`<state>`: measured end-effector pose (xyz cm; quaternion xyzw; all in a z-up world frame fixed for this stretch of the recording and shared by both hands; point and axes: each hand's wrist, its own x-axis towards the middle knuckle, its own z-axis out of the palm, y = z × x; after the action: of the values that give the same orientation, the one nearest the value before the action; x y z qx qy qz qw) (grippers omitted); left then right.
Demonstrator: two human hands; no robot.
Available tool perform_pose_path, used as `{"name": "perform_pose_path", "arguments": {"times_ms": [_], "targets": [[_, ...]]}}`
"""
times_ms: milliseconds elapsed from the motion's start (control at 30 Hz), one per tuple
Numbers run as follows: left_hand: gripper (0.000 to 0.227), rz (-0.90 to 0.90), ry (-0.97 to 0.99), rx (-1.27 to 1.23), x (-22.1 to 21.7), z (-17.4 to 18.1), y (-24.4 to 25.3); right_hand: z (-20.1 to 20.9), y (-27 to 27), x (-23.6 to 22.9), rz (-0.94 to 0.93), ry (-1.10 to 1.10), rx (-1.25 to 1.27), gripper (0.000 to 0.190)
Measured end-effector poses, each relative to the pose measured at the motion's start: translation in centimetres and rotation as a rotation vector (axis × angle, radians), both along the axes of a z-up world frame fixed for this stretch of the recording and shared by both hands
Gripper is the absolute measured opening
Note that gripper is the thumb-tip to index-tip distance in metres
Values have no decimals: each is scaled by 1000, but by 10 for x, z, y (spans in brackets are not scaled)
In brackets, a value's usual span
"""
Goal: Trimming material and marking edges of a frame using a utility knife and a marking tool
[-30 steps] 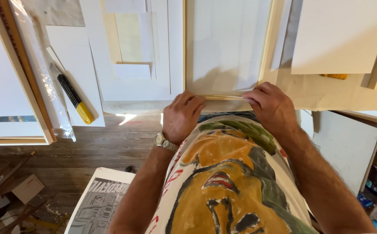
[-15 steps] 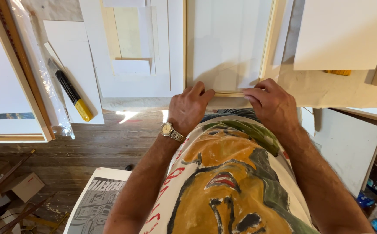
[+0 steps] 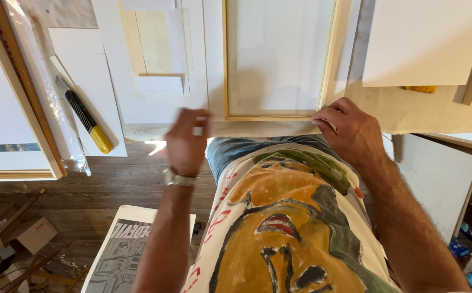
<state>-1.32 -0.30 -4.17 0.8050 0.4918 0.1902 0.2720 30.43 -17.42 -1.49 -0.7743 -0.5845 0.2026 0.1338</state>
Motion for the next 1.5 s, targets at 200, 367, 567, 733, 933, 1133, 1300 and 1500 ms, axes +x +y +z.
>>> {"name": "perform_pose_path", "arguments": {"times_ms": [200, 367, 567, 733, 933, 1133, 1300, 1500], "targets": [[44, 466, 273, 196, -123, -27, 49, -1, -3, 9, -105, 109, 55, 8], [44, 530, 460, 138, -149, -21, 69, 5, 5, 7, -86, 136, 68, 8], [50, 738, 354, 57, -200, -46, 94, 28, 17, 3, -20, 208, 81, 4], [17, 740, 446, 14, -211, -31, 97, 40, 21, -1, -14, 239, 150, 4], [11, 789, -28, -139, -118, 59, 79, 45, 20, -6, 79, 215, 177, 14], [24, 574, -812, -1154, 37, 80, -2, 51, 46, -54, 325, 320, 500, 36], [26, 297, -954, -1369, 83, 97, -32, 43, 35, -48, 195, 631, 522, 33], [27, -131, -116, -768, 45, 70, -15, 40, 19, -10, -238, 849, 418, 29]]}}
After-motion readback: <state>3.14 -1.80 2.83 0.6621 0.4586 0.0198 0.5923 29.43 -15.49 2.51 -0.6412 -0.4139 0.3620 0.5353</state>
